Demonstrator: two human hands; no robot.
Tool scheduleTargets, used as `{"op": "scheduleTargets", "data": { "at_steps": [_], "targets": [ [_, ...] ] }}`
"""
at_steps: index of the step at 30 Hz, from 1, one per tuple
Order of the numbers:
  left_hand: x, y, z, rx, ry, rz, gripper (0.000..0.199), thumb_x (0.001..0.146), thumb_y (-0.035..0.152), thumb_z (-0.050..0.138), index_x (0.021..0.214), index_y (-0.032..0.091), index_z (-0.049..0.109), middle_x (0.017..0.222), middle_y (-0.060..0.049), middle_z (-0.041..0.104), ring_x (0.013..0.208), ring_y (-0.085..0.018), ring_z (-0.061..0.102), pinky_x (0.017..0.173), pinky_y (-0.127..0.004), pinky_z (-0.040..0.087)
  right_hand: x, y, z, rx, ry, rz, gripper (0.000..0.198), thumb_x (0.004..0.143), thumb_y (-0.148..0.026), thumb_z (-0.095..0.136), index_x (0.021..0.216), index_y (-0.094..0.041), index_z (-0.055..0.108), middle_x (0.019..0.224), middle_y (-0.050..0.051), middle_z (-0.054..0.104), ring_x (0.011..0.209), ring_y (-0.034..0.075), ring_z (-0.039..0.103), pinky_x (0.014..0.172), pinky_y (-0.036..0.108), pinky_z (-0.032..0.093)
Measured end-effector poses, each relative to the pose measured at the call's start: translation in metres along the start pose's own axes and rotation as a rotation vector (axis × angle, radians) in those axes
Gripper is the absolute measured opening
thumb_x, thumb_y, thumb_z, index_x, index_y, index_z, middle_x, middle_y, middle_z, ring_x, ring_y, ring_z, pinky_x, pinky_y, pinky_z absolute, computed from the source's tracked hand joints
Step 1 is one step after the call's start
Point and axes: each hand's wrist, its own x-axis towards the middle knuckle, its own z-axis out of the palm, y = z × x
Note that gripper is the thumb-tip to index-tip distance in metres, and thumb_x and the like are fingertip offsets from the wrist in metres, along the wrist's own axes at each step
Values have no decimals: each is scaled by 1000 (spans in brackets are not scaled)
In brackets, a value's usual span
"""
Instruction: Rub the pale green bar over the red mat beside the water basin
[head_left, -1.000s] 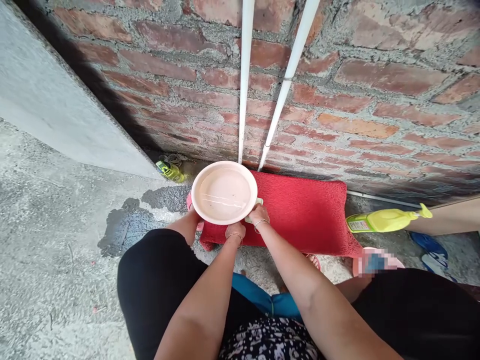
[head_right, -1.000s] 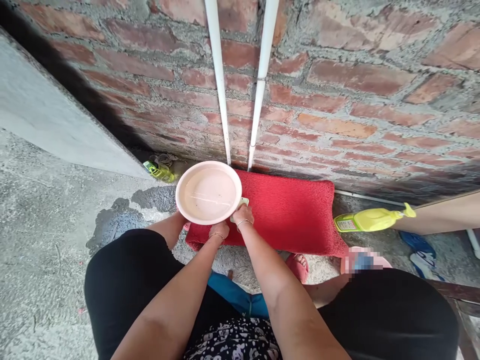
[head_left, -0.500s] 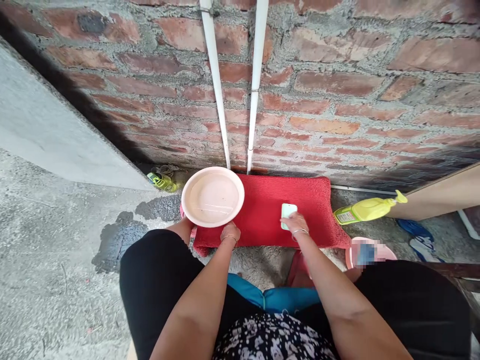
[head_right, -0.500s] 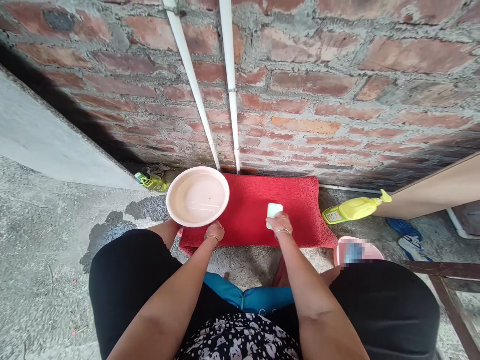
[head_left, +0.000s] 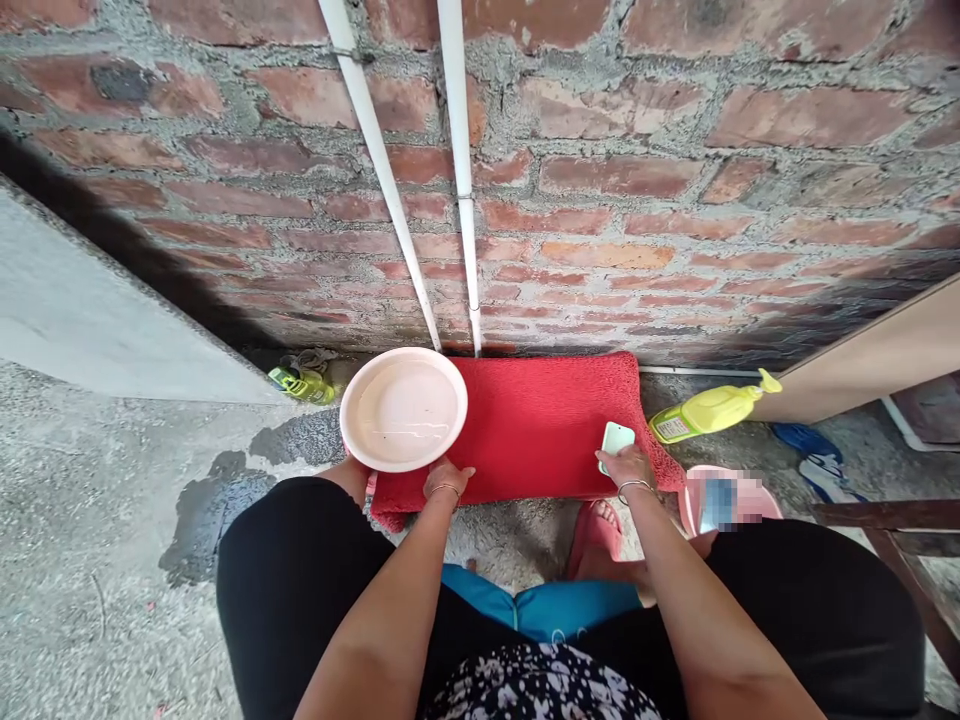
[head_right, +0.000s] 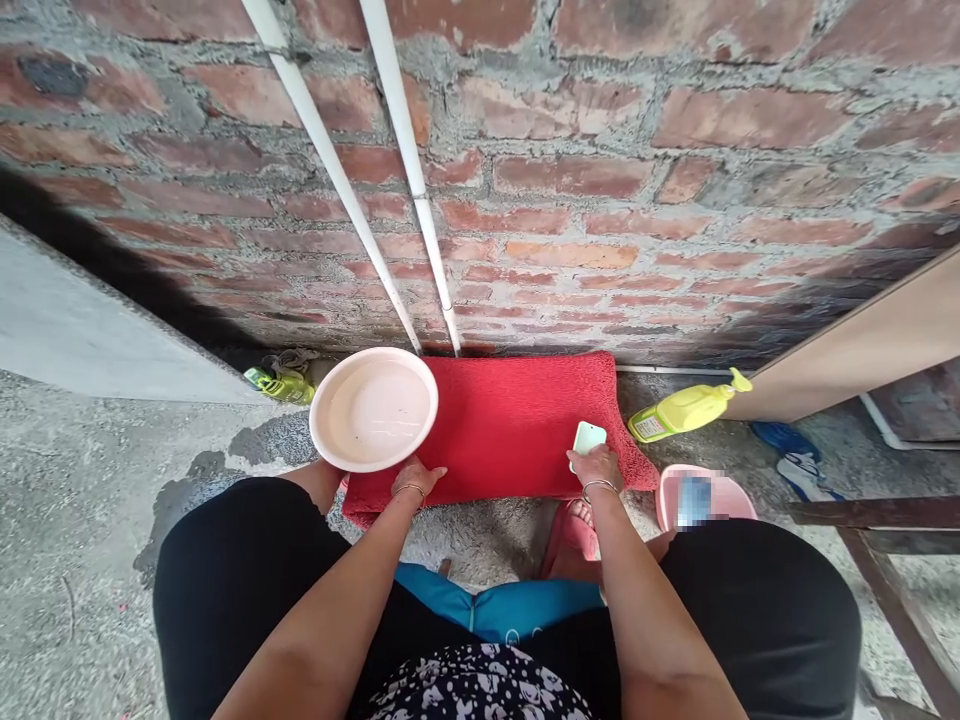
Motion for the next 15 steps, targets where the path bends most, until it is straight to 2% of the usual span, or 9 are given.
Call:
{"op": "scheduleTargets", "data": {
  "at_steps": [2, 5, 9, 12, 15],
  "targets": [
    [3, 0, 0, 13, -17, 47, 79, 68, 56, 59, 131, 13, 38, 130, -18, 51, 117, -29, 50, 90, -35, 44, -2, -9, -4, 42, -35, -3, 55, 68, -59, 57, 104, -17, 57, 104, 15, 59, 94, 27, 59, 75, 35, 44],
    [6, 1, 0, 39, -31, 82, 72, 70, 53, 59, 127, 12, 43, 129, -17, 51, 118, -28, 49, 94, -35, 41, -13, -42, -4, 97, -41, -159, 50, 68, -55, 58, 101, -17, 56, 101, 12, 60, 97, 24, 57, 80, 32, 43],
    [6, 2, -1, 61, -11, 98, 70, 71, 53, 58, 126, 12, 44, 131, -17, 49, 120, -28, 47, 96, -35, 39, -46, -127, 13, 111, -102, -373, 47, 66, -53, 61, 99, -21, 55, 105, 8, 57, 99, 22, 55, 80, 30, 42],
    [4, 2, -2, 44, 6, 101, 69, 71, 53, 59, 126, 15, 44, 132, -15, 50, 120, -26, 47, 96, -33, 39, -73, -195, 33, 104, -163, -468, 49, 65, -53, 62, 104, -23, 53, 109, 6, 54, 94, 20, 56, 77, 30, 43],
    [3, 3, -4, 26, -16, 88, 67, 71, 52, 60, 125, 16, 45, 128, -14, 53, 117, -25, 51, 93, -32, 40, -89, -241, 51, 48, -196, -555, 44, 70, -48, 58, 107, -25, 52, 110, 5, 52, 91, 20, 57, 75, 31, 43]
  ]
}}
